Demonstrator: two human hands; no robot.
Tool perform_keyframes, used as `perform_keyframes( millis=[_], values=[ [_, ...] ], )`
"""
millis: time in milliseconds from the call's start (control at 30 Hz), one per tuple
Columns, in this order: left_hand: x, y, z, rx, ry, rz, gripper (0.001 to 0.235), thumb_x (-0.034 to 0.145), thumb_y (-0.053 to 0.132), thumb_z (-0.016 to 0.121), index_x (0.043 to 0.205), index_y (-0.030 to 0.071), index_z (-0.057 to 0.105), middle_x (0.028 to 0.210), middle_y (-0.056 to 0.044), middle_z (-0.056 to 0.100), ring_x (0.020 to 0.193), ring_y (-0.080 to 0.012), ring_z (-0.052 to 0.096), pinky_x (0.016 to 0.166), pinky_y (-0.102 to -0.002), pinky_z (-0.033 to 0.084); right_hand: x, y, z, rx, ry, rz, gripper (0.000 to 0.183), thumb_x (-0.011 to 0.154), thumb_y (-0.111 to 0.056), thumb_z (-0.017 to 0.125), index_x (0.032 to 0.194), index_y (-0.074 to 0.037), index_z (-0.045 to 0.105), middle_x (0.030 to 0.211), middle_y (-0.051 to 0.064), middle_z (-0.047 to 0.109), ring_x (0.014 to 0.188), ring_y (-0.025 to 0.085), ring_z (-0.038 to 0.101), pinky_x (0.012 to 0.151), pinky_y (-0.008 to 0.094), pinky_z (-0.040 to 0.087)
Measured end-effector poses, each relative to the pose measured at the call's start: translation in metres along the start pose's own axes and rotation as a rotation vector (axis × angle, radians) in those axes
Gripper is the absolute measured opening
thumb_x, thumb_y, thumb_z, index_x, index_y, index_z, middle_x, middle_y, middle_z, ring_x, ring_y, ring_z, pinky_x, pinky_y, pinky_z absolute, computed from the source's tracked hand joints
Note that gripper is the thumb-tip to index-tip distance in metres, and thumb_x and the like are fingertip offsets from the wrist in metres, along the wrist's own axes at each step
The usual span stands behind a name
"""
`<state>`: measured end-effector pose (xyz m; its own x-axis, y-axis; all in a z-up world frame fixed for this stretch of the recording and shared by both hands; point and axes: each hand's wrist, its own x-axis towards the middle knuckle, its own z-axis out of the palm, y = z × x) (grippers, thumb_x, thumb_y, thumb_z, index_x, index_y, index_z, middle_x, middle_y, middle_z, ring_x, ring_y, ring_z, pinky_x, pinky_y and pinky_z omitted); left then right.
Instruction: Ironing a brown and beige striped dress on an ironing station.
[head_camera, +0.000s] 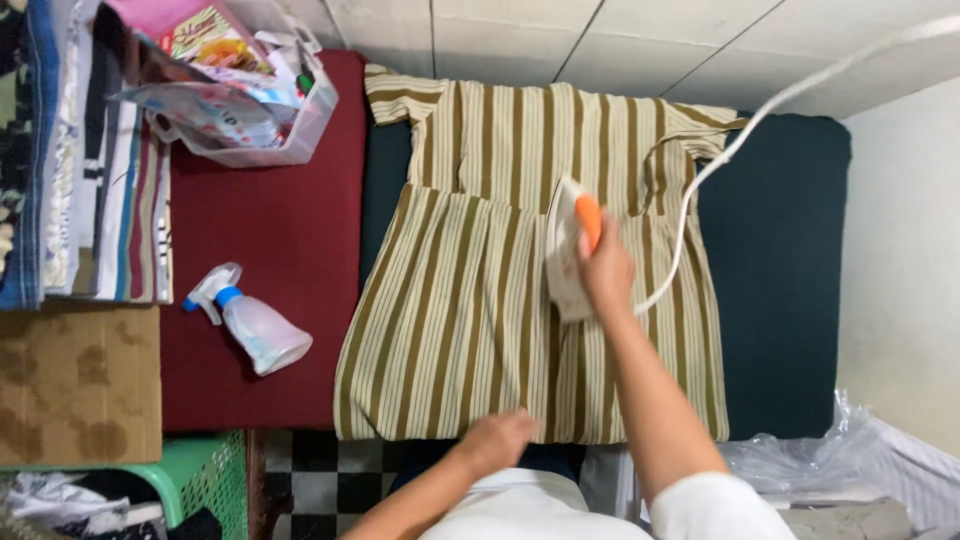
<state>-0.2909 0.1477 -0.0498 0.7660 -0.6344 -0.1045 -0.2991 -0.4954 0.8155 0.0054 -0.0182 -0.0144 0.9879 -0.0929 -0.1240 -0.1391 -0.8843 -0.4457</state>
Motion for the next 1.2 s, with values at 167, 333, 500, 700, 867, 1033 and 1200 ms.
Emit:
perform_keyframes(
  millis=[167, 333, 500, 700, 867, 1033, 1200],
  values=[
    [-0.054, -0.005, -0.101, 0.41, 0.63, -0.769, 0.013, 0.085, 0.012, 0.066, 0.097, 0.008, 0.07, 0.097, -0.015, 0.066, 0.094, -0.0358, 0.062, 0.081, -0.05, 0.046, 0.013, -0.036, -0.022, 0.148, -0.022, 0.013, 0.049, 0.101, -0.032, 0.059, 0.147, -0.019, 0.045, 0.099, 0.022, 0.073, 0.083, 0.045, 0.071, 0.07, 0.055, 0.055],
    [-0.132, -0.041, -0.106, 0.625, 1.028, -1.004, 0.059, 0.074, 0.031, 0.075, 0.126, 0.004, 0.065, 0.124, -0.026, 0.064, 0.114, -0.0464, 0.055, 0.091, -0.059, 0.042, -0.092, -0.032, -0.031, 0.087, -0.256, 0.222, 0.057, 0.1, -0.029, 0.053, 0.153, -0.021, 0.033, 0.099, 0.02, 0.072, 0.08, 0.04, 0.074, 0.066, 0.049, 0.059],
    [-0.173, -0.091, -0.068, 0.231, 0.803, -1.346, 0.044, 0.079, 0.04, 0.079, 0.107, 0.009, 0.066, 0.111, -0.015, 0.068, 0.112, -0.0381, 0.059, 0.094, -0.059, 0.044, -0.168, -0.009, -0.019, 0.05, -0.168, 0.134, 0.061, 0.095, -0.029, 0.061, 0.151, -0.02, 0.039, 0.101, 0.026, 0.073, 0.088, 0.046, 0.071, 0.074, 0.054, 0.055],
    [-0.212, -0.131, -0.038, -0.357, 0.883, -1.01, 0.033, 0.097, 0.032, 0.065, 0.102, 0.002, 0.055, 0.076, -0.016, 0.054, 0.07, -0.0262, 0.054, 0.068, -0.041, 0.049, -0.083, -0.024, -0.01, 0.006, -0.15, 0.202, 0.058, 0.098, -0.034, 0.06, 0.152, -0.021, 0.041, 0.098, 0.024, 0.073, 0.086, 0.045, 0.072, 0.075, 0.055, 0.056],
    [-0.22, -0.136, -0.059, -0.427, 1.014, -0.886, 0.025, 0.102, 0.028, 0.06, 0.1, 0.003, 0.059, 0.074, -0.008, 0.052, 0.068, -0.0151, 0.047, 0.063, -0.036, 0.046, -0.038, -0.043, -0.016, 0.034, -0.057, 0.069, 0.051, 0.101, -0.03, 0.06, 0.147, -0.018, 0.045, 0.102, 0.025, 0.073, 0.09, 0.046, 0.071, 0.079, 0.056, 0.054],
    [-0.215, -0.125, -0.078, -0.146, 1.04, -0.856, 0.019, 0.098, 0.022, 0.061, 0.101, 0.003, 0.061, 0.081, -0.011, 0.065, 0.072, -0.0277, 0.061, 0.065, -0.039, 0.049, -0.119, -0.025, -0.015, 0.031, -0.131, 0.16, 0.047, 0.094, -0.026, 0.062, 0.138, -0.013, 0.049, 0.098, 0.025, 0.072, 0.087, 0.045, 0.072, 0.076, 0.054, 0.057],
    [-0.162, -0.05, -0.108, 0.617, 0.912, -0.693, 0.01, 0.088, 0.017, 0.062, 0.087, 0.008, 0.061, 0.08, -0.015, 0.062, 0.076, -0.0388, 0.06, 0.07, -0.053, 0.046, -0.19, -0.001, -0.027, -0.012, -0.173, 0.18, 0.042, 0.089, -0.027, 0.067, 0.127, -0.011, 0.058, 0.089, 0.027, 0.072, 0.085, 0.047, 0.071, 0.076, 0.054, 0.056]
  ],
)
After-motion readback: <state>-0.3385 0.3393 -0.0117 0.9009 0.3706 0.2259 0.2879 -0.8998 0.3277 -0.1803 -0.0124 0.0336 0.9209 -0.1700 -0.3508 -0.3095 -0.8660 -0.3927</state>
